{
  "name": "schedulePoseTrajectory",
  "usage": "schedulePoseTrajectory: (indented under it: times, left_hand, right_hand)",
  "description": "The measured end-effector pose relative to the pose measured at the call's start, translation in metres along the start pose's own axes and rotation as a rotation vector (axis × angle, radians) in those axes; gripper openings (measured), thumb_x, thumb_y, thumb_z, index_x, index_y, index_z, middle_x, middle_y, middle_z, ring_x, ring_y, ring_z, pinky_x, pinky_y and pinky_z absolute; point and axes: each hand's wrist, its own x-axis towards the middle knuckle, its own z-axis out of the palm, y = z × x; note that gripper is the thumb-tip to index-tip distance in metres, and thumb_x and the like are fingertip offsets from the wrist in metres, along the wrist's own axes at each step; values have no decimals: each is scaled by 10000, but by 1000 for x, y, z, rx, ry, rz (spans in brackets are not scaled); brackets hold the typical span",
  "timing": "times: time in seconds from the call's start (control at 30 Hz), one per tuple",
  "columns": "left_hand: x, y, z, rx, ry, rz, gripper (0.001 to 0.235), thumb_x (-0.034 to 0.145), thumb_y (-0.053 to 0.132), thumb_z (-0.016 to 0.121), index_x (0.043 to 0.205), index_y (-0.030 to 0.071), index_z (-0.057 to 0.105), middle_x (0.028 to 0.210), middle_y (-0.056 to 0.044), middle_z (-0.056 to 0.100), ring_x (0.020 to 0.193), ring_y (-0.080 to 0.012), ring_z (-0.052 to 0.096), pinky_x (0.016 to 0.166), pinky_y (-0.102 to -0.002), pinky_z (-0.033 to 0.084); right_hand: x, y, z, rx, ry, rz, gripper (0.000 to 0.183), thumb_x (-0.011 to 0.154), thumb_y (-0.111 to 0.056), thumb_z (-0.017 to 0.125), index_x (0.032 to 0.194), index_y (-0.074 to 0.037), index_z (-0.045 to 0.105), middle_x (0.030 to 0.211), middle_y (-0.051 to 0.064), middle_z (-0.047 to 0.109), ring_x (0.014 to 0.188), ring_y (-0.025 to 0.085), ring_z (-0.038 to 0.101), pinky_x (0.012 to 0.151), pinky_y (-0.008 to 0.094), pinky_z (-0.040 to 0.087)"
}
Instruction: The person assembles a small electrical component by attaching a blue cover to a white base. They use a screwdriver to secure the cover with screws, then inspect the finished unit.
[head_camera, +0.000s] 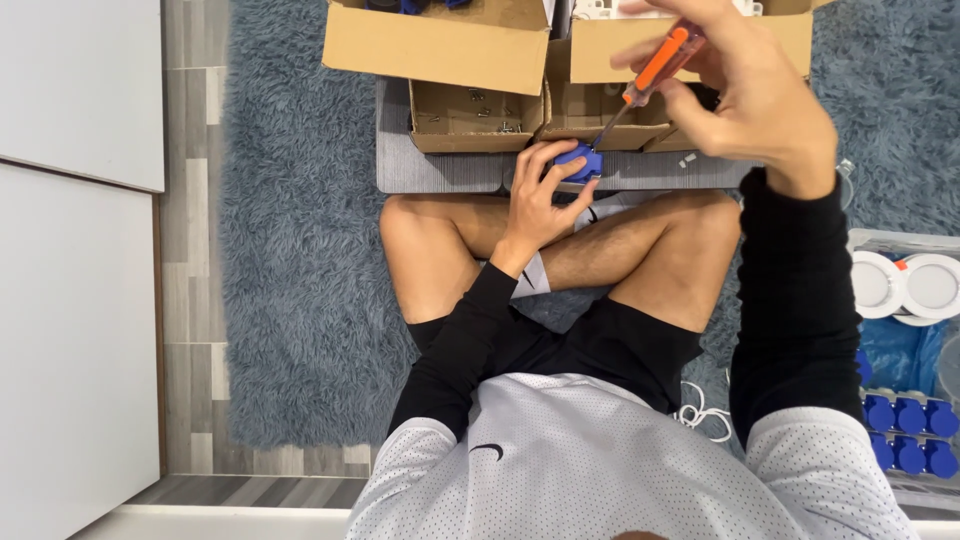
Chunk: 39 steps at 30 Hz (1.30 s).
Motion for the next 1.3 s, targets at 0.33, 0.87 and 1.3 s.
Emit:
schedulePoseTrajectory:
  times: [0.33,0.87,1.3]
  left_hand:
    - [-1,0,1,14,3,8,363,874,176,906,1190,147,729,1423,-5,636,1329,-316,584,1182,-458,551]
    - [-3,-2,0,6,-6,2,393,880,170,913,1225,164,725,1447,4,623,1347,-294,570,1189,-443,551]
    - [-5,-5,2,11,-20,-5,398,880,180,917,1230,166,728,1452,-2,626,1366,-312,566,1221,-463,533]
  right_hand:
    - [-5,28,16,-461,256,-173,663,962,42,1178,1437,163,732,1109,225,767,937,307,723,849,402,579]
    - [-1,-9,-7,81,-49,86,783,973,271,657,1681,40,413,1567,341,612,1110,365,744,1081,433,625]
    - [-4,50,34,-634,425,-247,736,967,-194,1268,1368,96,724,978,151,716,705,228,564,619,351,474]
